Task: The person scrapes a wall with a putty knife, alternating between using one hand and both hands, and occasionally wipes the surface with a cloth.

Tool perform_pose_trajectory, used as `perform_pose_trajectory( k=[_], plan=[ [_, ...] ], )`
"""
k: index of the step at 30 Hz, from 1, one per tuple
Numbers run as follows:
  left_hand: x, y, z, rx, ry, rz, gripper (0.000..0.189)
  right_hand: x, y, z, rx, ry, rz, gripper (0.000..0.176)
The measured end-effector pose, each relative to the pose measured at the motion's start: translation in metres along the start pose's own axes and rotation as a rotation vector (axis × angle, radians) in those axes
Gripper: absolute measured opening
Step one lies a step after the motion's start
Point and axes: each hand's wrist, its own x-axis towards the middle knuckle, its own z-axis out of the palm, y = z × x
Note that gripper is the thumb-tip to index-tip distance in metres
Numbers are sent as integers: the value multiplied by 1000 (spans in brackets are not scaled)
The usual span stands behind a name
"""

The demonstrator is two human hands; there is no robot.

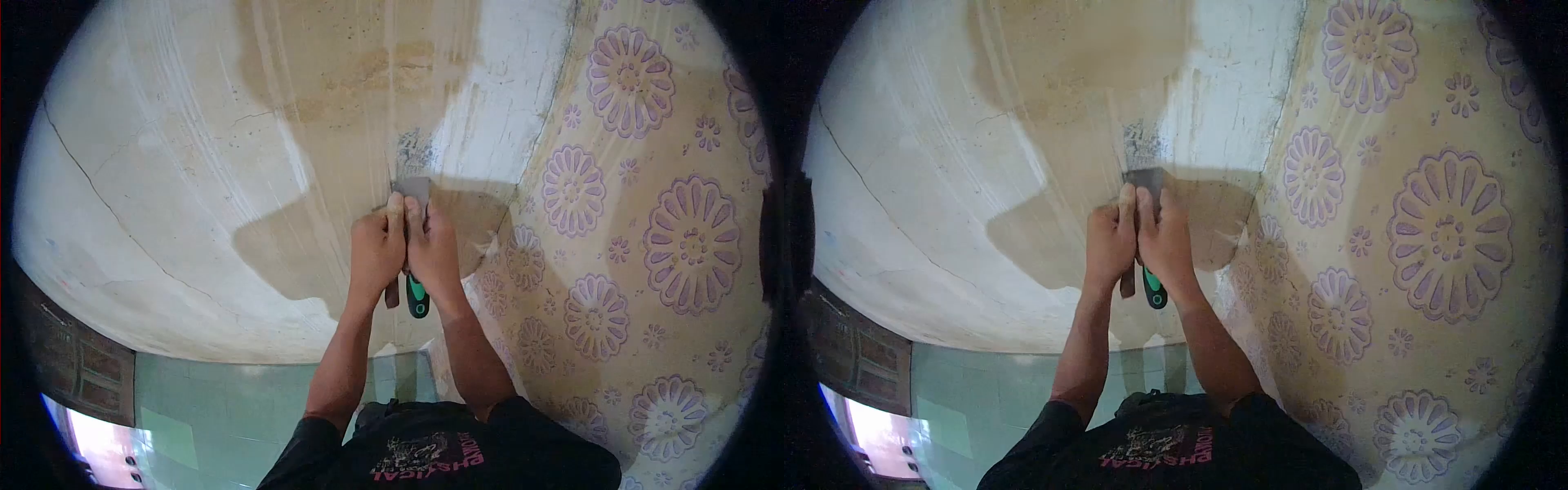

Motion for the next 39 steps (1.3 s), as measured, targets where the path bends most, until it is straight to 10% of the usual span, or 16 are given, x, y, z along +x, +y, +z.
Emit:
perform_pose_trajectory(
  k=[39],
  plan=[
    [8,20,-6,-161,-69,-71,56,10,4,5,-45,115,-261,38]
  ],
)
